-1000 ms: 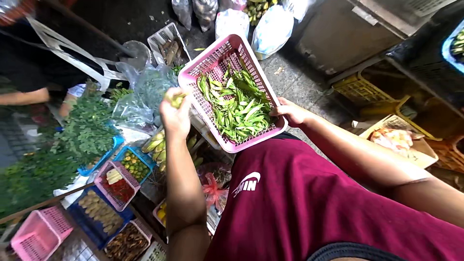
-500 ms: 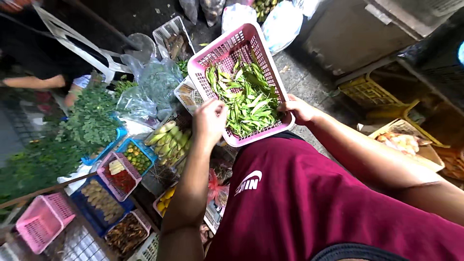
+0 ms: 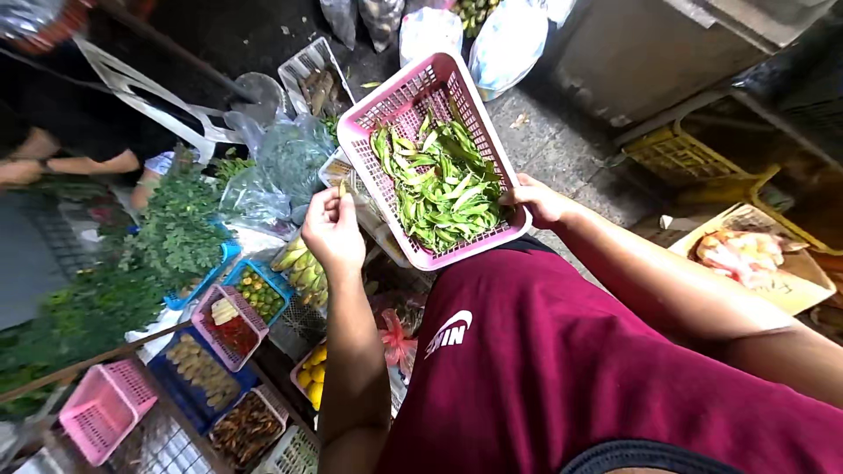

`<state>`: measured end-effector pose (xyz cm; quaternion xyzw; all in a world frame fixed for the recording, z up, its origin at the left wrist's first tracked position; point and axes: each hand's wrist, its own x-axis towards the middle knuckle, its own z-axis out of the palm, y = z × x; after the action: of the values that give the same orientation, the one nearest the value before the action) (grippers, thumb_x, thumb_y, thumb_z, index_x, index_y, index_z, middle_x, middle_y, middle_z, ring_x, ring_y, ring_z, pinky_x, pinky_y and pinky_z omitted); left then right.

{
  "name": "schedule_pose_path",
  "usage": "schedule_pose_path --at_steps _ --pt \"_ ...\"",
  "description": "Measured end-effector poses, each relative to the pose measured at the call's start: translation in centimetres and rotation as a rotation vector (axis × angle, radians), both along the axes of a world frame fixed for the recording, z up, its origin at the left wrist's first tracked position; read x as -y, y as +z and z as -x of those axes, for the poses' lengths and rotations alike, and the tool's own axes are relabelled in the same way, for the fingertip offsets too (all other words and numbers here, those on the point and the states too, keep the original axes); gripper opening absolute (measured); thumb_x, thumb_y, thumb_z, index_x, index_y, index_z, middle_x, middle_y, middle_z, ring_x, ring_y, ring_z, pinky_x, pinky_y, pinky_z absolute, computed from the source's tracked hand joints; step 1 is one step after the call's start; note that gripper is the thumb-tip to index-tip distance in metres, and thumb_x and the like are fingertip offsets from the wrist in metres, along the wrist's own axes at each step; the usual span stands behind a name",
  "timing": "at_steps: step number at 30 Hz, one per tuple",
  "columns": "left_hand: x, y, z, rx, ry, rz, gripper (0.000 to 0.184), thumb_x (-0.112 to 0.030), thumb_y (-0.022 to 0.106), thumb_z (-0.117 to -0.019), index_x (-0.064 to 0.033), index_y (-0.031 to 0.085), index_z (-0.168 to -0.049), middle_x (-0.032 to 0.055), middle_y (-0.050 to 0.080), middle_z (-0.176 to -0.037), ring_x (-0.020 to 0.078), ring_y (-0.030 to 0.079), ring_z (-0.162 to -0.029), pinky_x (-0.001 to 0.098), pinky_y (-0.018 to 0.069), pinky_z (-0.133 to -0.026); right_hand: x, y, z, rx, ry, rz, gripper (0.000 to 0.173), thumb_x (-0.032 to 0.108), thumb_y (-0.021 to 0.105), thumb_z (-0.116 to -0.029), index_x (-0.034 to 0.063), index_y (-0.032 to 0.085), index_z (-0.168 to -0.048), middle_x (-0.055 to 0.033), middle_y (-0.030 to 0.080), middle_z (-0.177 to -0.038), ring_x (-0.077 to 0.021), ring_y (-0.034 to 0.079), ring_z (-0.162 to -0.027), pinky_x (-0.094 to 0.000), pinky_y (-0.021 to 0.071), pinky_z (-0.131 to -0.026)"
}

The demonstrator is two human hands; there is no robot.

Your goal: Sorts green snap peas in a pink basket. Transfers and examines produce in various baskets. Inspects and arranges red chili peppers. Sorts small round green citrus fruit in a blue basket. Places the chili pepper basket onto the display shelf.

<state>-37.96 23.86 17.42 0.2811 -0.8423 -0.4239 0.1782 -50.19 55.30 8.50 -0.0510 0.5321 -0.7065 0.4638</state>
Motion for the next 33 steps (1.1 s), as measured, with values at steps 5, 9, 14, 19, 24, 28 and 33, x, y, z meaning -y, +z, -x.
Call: schedule_pose_path --at_steps 5,9,14,19,24,28,33 --pt "-0.2 -1.9 -0.8 0.281 -0.073 0.197 0.026 -0.021 0.064 -0.1014 -0.0089 0.072 -0.123 0.0101 0.069 -0.118 0.0179 0.068 -0.091 0.0385 0.0588 -0.081 -0.6 -0.5 1.1 -0.002 0.018 -0.032 0.036 0.030 0.066 -0.0819 0.0109 0.066 -0.112 -0.0056 0.075 -0.091 -0.0147 0.074 -0.076 -0.0359 0.0634 -0.067" --pt "-2.1 -1.5 5.1 0.209 -0.350 0.411 0.021 -0.012 0.066 -0.0961 -0.0076 0.077 -0.114 0.0101 0.072 -0.114 0.0227 0.068 -0.108 0.0410 0.0558 -0.096 0.0 0.4 2.2 -0.028 0.067 -0.056 0.036 0.029 0.066 -0.0803 0.0106 0.066 -0.111 -0.0036 0.075 -0.090 -0.0128 0.074 -0.077 -0.0344 0.0637 -0.070" --pt "-2.0 -3.4 12.3 0.553 -0.677 0.678 0.024 -0.010 0.059 -0.0979 -0.0103 0.072 -0.118 0.0107 0.066 -0.121 0.0333 0.060 -0.120 0.0518 0.0505 -0.102 -0.2 0.3 3.7 -0.033 0.096 -0.046 0.036 0.029 0.066 -0.0810 0.0101 0.067 -0.111 -0.0061 0.075 -0.089 -0.0148 0.073 -0.074 -0.0356 0.0631 -0.066" --pt "-1.0 -3.1 14.1 0.567 -0.730 0.698 0.019 -0.012 0.059 -0.0981 -0.0084 0.075 -0.107 0.0114 0.070 -0.112 0.0328 0.064 -0.114 0.0516 0.0509 -0.101 -1.2 -1.3 5.4 -0.010 0.109 -0.001 0.041 0.032 0.069 -0.0804 0.0102 0.067 -0.115 -0.0064 0.075 -0.091 -0.0152 0.073 -0.075 -0.0362 0.0629 -0.065" --pt "-2.1 2.0 13.1 0.428 -0.459 0.510 0.012 -0.013 0.061 -0.0958 -0.0055 0.069 -0.099 0.0109 0.071 -0.100 0.0274 0.069 -0.098 0.0497 0.0554 -0.090 -1.8 -0.6 8.6 0.006 0.136 -0.031 0.043 0.032 0.069 -0.0787 0.0107 0.066 -0.115 -0.0049 0.076 -0.093 -0.0140 0.074 -0.078 -0.0359 0.0634 -0.070" --pt "-1.7 2.8 8.0 0.196 -0.041 0.361 0.017 -0.013 0.065 -0.0971 -0.0029 0.069 -0.109 0.0125 0.072 -0.100 0.0203 0.070 -0.088 0.0415 0.0594 -0.081 -2.6 -0.7 11.1 -0.002 0.132 -0.042 0.041 0.033 0.070 -0.0783 0.0124 0.068 -0.113 -0.0044 0.076 -0.091 -0.0139 0.073 -0.075 -0.0359 0.0631 -0.066" --pt "-2.9 -0.7 4.9 0.449 0.159 0.231 0.035 -0.023 0.065 -0.1003 -0.0048 0.067 -0.130 0.0177 0.068 -0.123 0.0309 0.068 -0.109 0.0536 0.0553 -0.095 -2.9 0.1 14.4 -0.017 0.184 -0.040 0.041 0.034 0.070 -0.0785 0.0119 0.068 -0.112 -0.0039 0.075 -0.091 -0.0138 0.073 -0.078 -0.0358 0.0635 -0.069"
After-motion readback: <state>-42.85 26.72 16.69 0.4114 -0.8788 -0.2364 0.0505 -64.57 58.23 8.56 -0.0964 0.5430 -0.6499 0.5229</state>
